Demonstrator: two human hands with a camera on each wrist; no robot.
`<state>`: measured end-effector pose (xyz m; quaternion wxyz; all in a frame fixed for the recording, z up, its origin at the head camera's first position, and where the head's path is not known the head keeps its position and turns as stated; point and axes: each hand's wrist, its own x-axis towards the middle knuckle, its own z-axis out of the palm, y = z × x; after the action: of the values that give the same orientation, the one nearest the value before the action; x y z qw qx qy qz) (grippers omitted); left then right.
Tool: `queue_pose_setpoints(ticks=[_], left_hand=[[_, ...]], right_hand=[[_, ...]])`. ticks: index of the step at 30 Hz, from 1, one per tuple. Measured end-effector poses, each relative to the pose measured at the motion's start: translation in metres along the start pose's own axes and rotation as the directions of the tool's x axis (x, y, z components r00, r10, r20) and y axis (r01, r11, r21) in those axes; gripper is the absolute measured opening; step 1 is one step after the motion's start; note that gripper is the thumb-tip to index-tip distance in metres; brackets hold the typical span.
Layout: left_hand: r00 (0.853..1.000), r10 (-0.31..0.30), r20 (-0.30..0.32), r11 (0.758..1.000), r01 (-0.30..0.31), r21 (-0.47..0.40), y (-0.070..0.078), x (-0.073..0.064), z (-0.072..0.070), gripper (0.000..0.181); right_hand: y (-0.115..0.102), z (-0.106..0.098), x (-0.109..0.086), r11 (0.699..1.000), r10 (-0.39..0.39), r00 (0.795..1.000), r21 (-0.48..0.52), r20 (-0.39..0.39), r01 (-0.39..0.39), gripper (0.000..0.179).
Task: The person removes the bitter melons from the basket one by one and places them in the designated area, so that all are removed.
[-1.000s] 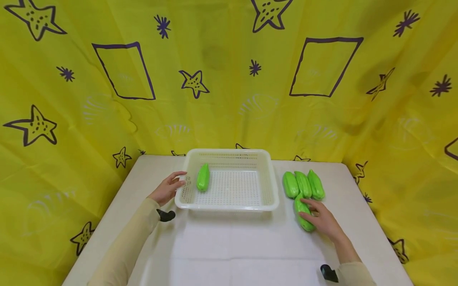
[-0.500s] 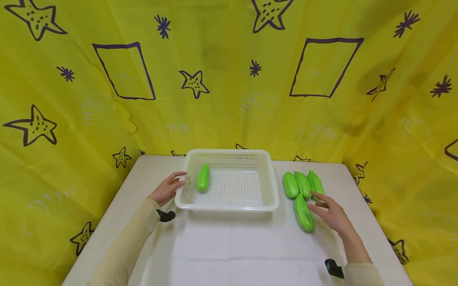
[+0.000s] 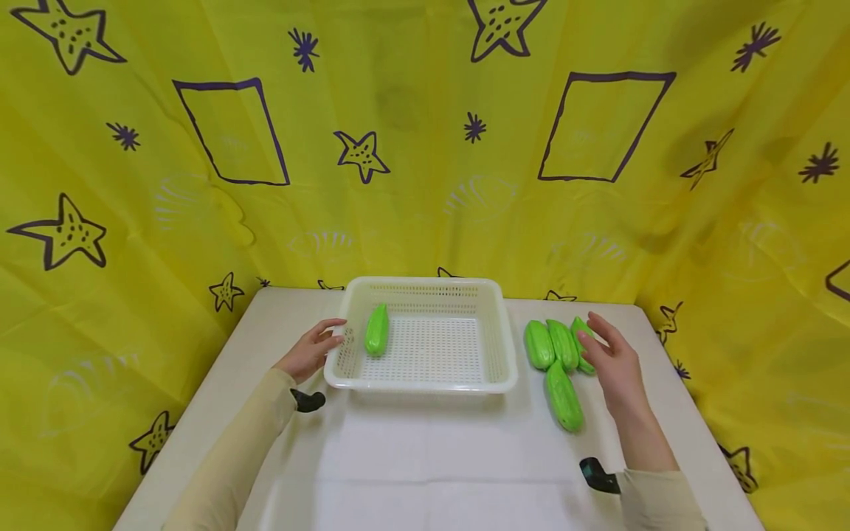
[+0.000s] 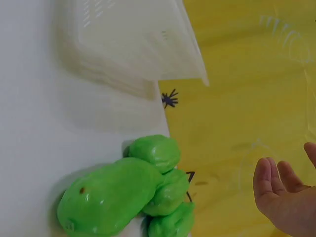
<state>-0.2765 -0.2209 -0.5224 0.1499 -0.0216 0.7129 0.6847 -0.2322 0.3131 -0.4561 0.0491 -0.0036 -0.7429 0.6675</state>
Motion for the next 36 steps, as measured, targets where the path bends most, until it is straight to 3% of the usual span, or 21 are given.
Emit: queue_pose_setpoints(ticks=[5,10,17,22,36], left_hand=[[1.0,0.01,-0.003,1.0,-0.01,0.002,0.0,-0.001,0.0,0.047],[1.0,0.012,0.0,1.0,-0.012,0.0,0.0,-0.001,0.001,0.046],[1.0,-0.003,-0.004,1.0,0.003,-0.014,0.005,-0.005,0.004,0.045],[1.0,-0.003,-0.004,1.0,0.003,-0.004,0.002,0.0,0.002,0.045],[1.0,0.011,0.0,1.0,-0.011,0.003,0.002,-0.002,0.002,0.044]], right_hand=[[-0.013,0.019,0.006,0.989,0.033,0.997,0.145,-0.066,-0.023,0.065],[-0.022,0.037,0.015,0.985,0.067,0.993,0.165,-0.094,-0.051,0.069],[-0.024,0.06,0.034,0.991,0.075,0.996,0.11,-0.039,-0.07,0.071],[-0.023,0.074,0.051,0.994,0.059,0.998,0.091,0.007,-0.059,0.071],[-0.041,0.116,0.09,0.984,0.063,0.993,0.159,0.103,-0.079,0.068]])
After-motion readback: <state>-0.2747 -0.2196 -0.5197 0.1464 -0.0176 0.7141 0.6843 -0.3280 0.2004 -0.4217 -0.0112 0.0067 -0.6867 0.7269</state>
